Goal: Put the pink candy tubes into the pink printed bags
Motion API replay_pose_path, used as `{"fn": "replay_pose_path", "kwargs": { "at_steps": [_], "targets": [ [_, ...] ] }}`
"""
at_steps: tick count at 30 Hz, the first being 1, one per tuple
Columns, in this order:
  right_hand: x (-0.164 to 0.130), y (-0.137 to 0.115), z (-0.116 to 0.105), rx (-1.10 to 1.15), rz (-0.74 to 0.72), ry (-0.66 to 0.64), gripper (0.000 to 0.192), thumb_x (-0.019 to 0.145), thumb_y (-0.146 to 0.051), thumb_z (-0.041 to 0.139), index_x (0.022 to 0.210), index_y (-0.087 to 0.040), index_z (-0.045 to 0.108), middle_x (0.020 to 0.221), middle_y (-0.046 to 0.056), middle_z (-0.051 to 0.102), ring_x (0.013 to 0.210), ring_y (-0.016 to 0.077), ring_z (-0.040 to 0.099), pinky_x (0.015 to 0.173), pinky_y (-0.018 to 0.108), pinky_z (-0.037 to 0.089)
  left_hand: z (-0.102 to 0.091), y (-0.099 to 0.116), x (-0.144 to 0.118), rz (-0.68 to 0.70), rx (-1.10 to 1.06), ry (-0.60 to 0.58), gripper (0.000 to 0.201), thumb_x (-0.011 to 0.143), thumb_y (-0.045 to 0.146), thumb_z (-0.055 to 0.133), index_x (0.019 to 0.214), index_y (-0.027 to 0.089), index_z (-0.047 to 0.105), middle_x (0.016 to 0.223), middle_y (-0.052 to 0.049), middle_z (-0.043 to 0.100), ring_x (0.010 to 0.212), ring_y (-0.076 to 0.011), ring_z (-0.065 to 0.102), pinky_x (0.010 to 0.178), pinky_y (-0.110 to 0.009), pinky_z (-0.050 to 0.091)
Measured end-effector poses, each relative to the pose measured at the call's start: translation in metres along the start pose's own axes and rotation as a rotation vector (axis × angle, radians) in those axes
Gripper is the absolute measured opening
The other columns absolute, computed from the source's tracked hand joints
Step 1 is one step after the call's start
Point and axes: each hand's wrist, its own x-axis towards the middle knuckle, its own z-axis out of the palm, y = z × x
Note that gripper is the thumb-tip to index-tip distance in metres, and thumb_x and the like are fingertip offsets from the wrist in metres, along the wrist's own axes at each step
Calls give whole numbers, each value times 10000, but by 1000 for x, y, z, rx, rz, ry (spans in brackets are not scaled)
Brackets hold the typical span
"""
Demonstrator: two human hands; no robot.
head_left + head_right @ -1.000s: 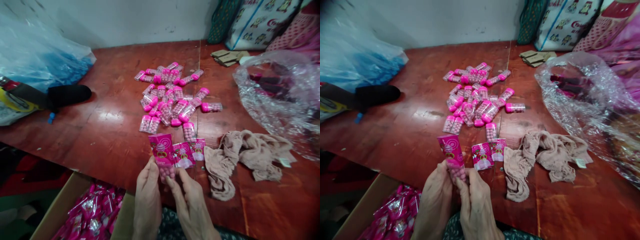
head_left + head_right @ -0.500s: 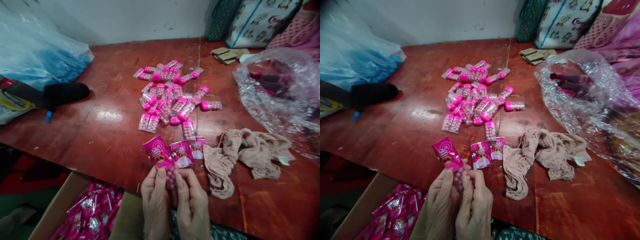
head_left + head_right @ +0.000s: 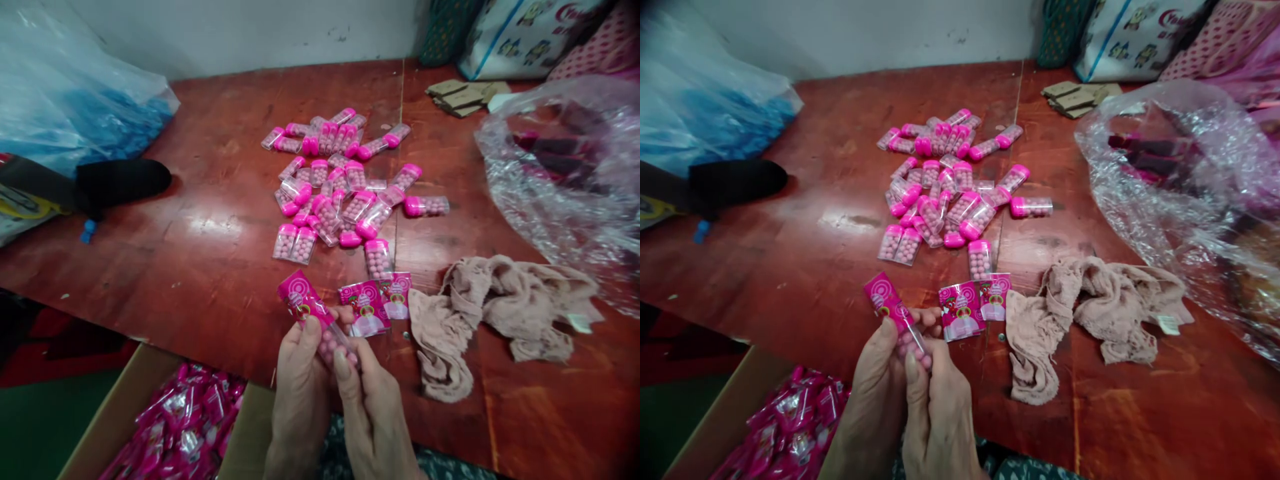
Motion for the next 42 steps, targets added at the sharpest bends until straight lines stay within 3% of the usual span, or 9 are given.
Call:
{"fn": "replay_pose_path", "kwargs": {
  "at_steps": [9, 15, 17, 22, 27, 31, 34, 37, 42],
  "targets": [
    [0, 3, 2, -94, 1, 120, 337, 911, -419, 383, 1089, -211, 580, 875, 82, 685, 707, 223, 640, 666, 307, 487, -2, -11, -8, -46, 49, -50, 238, 749, 394, 629, 829, 174, 673, 850, -61, 675, 722, -172, 628, 652, -259, 485],
    [7, 9, -1, -104, -17, 37, 270, 919, -367, 409, 994, -210, 615, 690, 31, 657, 551, 168, 608, 490, 242, 451, -10, -3, -10, -91, 93, -79, 283, 758, 389, 626, 931, 173, 685, 831, -79, 691, 666, -161, 615, 632, -270, 488],
    [12, 6, -4, -118, -119, 26, 221, 925, -305, 415, 965, -212, 611, 705, 20, 649, 592, 157, 612, 528, 237, 456, -12, -1, -8, -47, 92, -83, 283, 796, 380, 580, 922, 151, 689, 857, -95, 690, 709, -174, 621, 669, -282, 492],
    [30, -4, -15, -296, -494, 222, 241, 876, -234, 526, 1076, -128, 608, 957, 103, 592, 913, 210, 545, 770, 320, 449, -25, -6, -5, 145, 236, 68, 240, 775, 369, 618, 859, 156, 692, 839, -65, 698, 748, -173, 632, 719, -278, 496],
    [38, -8, -15, -74, -290, 69, 148, 873, -163, 542, 909, -218, 674, 874, 22, 593, 803, 147, 557, 691, 271, 463, -30, -14, -12, 179, 352, 90, 260, 740, 347, 658, 928, 169, 685, 958, -76, 691, 903, -218, 622, 772, -292, 491],
    [29, 3, -3, -37, -309, 153, 139, 848, -132, 568, 903, -209, 671, 862, 20, 591, 833, 157, 536, 715, 287, 457, -23, -12, -12, 151, 271, 189, 293, 712, 357, 687, 944, 180, 656, 886, -49, 691, 794, -178, 637, 662, -246, 501],
    [24, 11, 1, -69, -348, 226, 150, 823, -102, 585, 914, -191, 664, 871, 30, 591, 873, 167, 526, 767, 297, 441, -16, -7, -9, 66, 194, 77, 217, 737, 352, 667, 836, 161, 632, 670, 6, 628, 557, -99, 580, 504, -189, 446],
    [23, 11, -4, -45, -232, 216, 85, 822, -167, 602, 863, -202, 666, 873, 25, 593, 847, 165, 545, 751, 283, 441, -11, -4, -9, 68, 216, -31, 179, 784, 350, 619, 803, 173, 599, 534, 61, 522, 388, -41, 453, 391, -154, 354],
    [28, 4, -13, 195, 73, 137, 149, 842, -315, 576, 768, -200, 635, 815, 9, 541, 736, 150, 545, 638, 256, 450, -9, -4, -14, 134, 241, -70, 252, 820, 371, 560, 968, 176, 623, 760, -21, 636, 522, -88, 561, 433, -174, 424]
  ]
}}
